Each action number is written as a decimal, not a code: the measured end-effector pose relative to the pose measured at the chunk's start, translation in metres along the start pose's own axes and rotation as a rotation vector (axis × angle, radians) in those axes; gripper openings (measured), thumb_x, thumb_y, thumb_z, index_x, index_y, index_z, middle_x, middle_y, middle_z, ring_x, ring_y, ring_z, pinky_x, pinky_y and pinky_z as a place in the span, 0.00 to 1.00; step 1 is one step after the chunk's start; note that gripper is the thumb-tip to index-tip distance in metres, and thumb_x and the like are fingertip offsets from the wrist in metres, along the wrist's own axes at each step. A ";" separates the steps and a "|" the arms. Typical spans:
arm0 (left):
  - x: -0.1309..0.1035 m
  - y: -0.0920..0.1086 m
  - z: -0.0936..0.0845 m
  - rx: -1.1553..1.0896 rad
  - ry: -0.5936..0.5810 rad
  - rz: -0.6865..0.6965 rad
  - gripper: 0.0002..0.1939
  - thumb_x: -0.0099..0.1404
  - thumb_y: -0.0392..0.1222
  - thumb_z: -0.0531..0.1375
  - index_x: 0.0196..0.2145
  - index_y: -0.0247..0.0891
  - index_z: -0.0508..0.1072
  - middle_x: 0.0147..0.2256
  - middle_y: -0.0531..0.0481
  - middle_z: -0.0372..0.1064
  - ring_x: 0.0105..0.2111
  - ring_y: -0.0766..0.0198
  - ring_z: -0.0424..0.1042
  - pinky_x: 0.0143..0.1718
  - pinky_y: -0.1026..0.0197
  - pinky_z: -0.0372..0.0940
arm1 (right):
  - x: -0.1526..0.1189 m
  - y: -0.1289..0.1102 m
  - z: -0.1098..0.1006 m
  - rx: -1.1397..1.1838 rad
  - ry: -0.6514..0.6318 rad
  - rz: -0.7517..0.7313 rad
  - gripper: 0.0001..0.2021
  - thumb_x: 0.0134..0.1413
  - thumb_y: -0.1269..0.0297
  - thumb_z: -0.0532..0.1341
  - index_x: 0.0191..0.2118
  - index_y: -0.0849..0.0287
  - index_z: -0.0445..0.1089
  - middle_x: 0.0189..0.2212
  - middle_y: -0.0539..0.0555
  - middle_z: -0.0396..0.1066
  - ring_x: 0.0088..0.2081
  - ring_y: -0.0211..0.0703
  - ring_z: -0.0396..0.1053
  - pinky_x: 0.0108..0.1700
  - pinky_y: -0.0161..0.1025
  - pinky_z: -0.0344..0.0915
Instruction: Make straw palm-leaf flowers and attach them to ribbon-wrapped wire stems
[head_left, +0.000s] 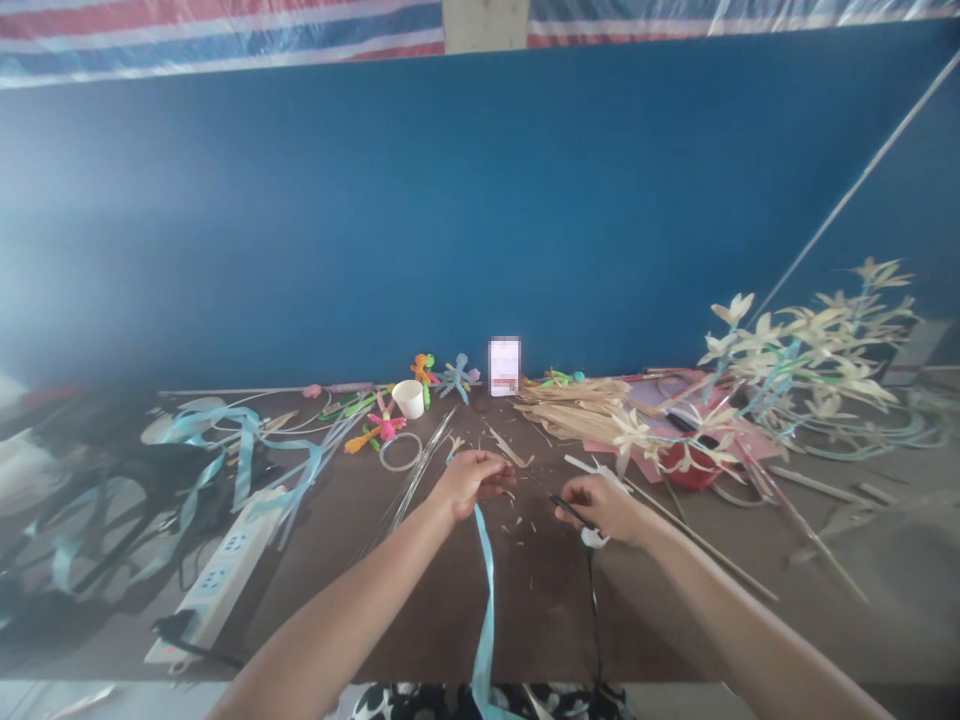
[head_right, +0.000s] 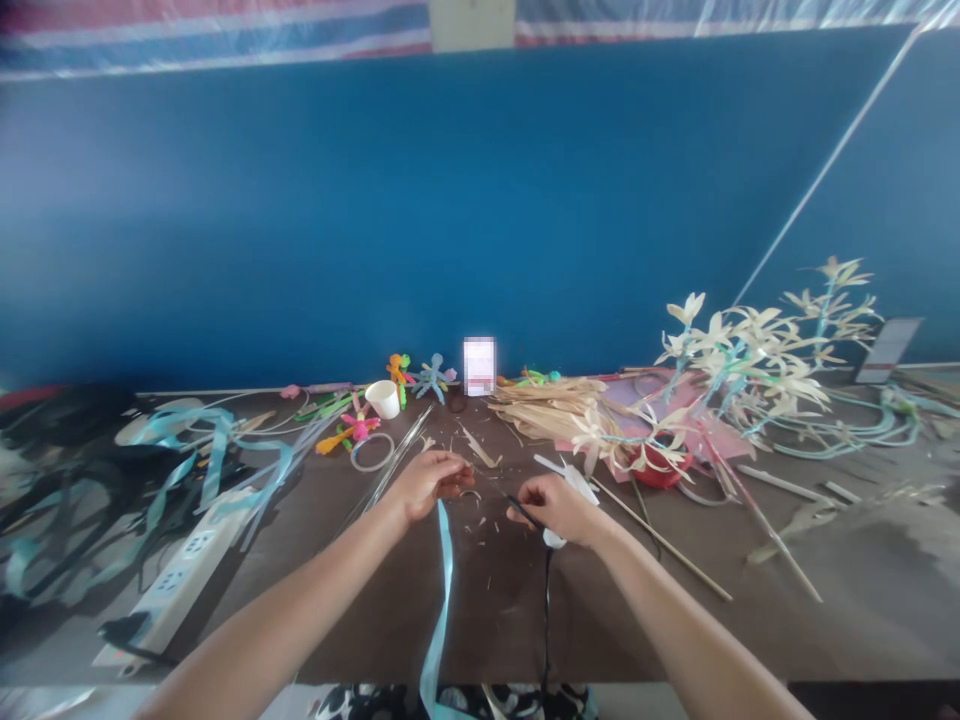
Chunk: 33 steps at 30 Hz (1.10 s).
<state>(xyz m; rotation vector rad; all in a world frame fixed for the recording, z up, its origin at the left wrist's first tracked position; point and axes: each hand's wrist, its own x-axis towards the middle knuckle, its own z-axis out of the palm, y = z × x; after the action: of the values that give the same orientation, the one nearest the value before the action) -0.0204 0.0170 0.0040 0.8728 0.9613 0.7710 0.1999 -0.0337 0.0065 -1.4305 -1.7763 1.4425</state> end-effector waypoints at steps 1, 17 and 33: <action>0.000 0.000 0.000 0.008 -0.002 0.000 0.06 0.50 0.38 0.60 0.26 0.31 0.69 0.28 0.45 0.71 0.28 0.63 0.71 0.22 0.69 0.62 | 0.000 -0.001 0.000 0.009 0.003 0.002 0.14 0.38 0.54 0.60 0.19 0.60 0.62 0.14 0.45 0.61 0.16 0.30 0.54 0.18 0.28 0.49; -0.002 0.004 -0.004 0.065 -0.026 0.009 0.10 0.51 0.41 0.59 0.30 0.31 0.71 0.31 0.42 0.71 0.30 0.61 0.71 0.22 0.68 0.62 | 0.000 0.007 -0.001 -0.041 0.097 0.053 0.17 0.40 0.49 0.58 0.19 0.59 0.60 0.12 0.45 0.60 0.13 0.29 0.51 0.14 0.28 0.46; -0.011 -0.004 -0.021 0.005 0.078 0.060 0.10 0.51 0.40 0.59 0.31 0.32 0.72 0.29 0.45 0.71 0.27 0.64 0.71 0.20 0.69 0.61 | -0.075 0.027 -0.007 -0.635 0.579 0.147 0.11 0.41 0.52 0.57 0.23 0.55 0.64 0.18 0.48 0.66 0.21 0.37 0.62 0.23 0.31 0.53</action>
<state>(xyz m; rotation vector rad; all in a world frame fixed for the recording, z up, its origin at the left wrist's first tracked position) -0.0425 0.0118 -0.0020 0.8842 1.0097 0.8598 0.2449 -0.1000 0.0038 -2.0545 -1.8171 0.4117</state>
